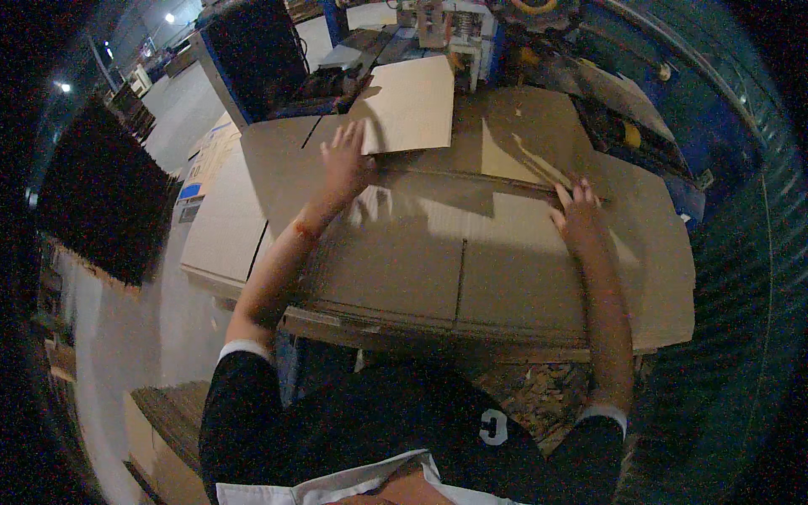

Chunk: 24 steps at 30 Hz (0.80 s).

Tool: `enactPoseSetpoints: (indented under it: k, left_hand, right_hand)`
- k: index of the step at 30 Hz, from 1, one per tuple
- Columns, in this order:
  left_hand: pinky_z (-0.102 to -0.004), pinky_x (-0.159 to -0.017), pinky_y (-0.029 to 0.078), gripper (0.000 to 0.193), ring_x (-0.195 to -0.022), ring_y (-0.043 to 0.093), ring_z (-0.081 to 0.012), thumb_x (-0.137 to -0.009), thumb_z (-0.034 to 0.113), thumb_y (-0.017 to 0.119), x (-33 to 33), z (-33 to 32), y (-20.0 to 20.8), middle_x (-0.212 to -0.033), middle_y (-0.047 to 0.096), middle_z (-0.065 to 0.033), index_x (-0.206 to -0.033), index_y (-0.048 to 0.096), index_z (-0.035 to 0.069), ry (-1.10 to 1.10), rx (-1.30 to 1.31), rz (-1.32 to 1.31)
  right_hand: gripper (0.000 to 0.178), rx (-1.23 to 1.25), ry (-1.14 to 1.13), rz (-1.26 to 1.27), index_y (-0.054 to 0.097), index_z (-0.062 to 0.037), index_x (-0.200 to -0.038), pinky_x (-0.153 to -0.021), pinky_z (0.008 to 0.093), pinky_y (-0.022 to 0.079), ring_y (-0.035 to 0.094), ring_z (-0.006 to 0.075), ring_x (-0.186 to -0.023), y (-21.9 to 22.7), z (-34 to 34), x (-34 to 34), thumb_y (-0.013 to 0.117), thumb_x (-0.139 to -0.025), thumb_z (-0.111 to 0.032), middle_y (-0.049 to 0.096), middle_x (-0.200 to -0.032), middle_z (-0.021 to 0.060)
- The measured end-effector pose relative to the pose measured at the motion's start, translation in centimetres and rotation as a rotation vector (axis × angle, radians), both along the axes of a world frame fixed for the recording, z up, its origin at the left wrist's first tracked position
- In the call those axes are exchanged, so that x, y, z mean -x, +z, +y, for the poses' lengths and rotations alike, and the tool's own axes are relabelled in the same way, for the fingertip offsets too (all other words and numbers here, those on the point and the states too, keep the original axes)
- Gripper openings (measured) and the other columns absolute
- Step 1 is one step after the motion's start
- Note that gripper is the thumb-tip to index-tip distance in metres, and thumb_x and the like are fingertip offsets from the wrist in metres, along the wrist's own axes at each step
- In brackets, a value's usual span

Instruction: The person repeatedly picks up flat cardboard sheets from a stack and places them onto a machine table, aligning them by hand. The person continues this repetitive stacking action throughout the clip.

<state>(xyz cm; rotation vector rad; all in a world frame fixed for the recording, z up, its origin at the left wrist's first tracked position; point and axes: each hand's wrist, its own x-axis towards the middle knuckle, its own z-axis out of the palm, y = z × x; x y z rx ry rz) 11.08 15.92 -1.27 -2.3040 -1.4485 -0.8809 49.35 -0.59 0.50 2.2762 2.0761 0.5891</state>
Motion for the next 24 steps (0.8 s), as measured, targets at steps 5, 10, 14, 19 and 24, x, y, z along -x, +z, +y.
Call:
enactPoseSetpoints:
  k: [5,10,14,19,24]
  left_hand:
    - [-0.0432,-0.097,0.035,0.065,-0.115,0.044,-0.0421,-0.077,0.023,0.064,12.4,-8.6,0.3,-0.128,0.043,-0.0280,-0.128,0.038,-0.008,0.181,0.098,-0.567]
    - [-0.0452,-0.102,0.027,0.073,-0.118,0.039,-0.0450,-0.079,0.034,0.062,19.7,-14.0,-2.1,-0.127,0.041,-0.0312,-0.130,0.033,-0.010,0.922,0.225,-0.537]
    - [-0.0465,-0.105,0.022,0.080,-0.119,0.036,-0.0474,-0.078,0.042,0.060,20.7,-13.7,-3.0,-0.129,0.041,-0.0300,-0.132,0.031,-0.008,0.832,0.131,-0.565]
    - [-0.0400,-0.105,0.027,0.069,-0.124,0.039,-0.0320,-0.078,0.016,0.065,20.9,-13.1,0.0,-0.133,0.041,-0.0225,-0.134,0.030,-0.006,0.597,-0.235,-0.889]
    - [-0.0378,-0.096,0.038,0.052,-0.111,0.048,-0.0277,-0.081,0.007,0.061,24.2,-11.5,4.6,-0.120,0.050,-0.0182,-0.127,0.039,-0.003,-0.014,-0.536,-1.371]
  right_hand:
    - [0.056,-0.148,-0.273,0.473,0.037,-0.0107,-0.135,-0.110,0.0434,0.018,0.020,0.0360,-0.134,-1.3,-13.5,-3.1,0.054,-0.086,-0.031,0.023,-0.146,0.0159]
    - [0.058,-0.372,-0.573,0.562,0.033,-0.0036,-0.136,-0.109,0.0446,0.019,0.023,0.0370,-0.133,-5.7,-22.3,-5.8,0.049,-0.090,-0.035,0.030,-0.141,0.0206]
    - [0.057,-0.279,-0.855,0.372,0.035,-0.0026,-0.135,-0.105,0.0437,0.025,0.032,0.0360,-0.127,-8.4,-21.8,-9.1,0.050,-0.090,-0.034,0.036,-0.137,0.0201]
    - [0.060,-0.799,-0.392,0.822,0.032,-0.0035,-0.137,-0.095,0.0427,0.038,0.044,0.0313,-0.115,-8.9,-20.5,-11.6,0.056,-0.087,-0.028,0.041,-0.134,0.0177]
    - [0.048,-1.498,-0.018,1.105,0.040,-0.0007,-0.128,-0.087,0.0466,0.044,0.051,0.0300,-0.107,-8.7,-19.1,-10.7,0.057,-0.084,-0.012,0.047,-0.123,0.0189]
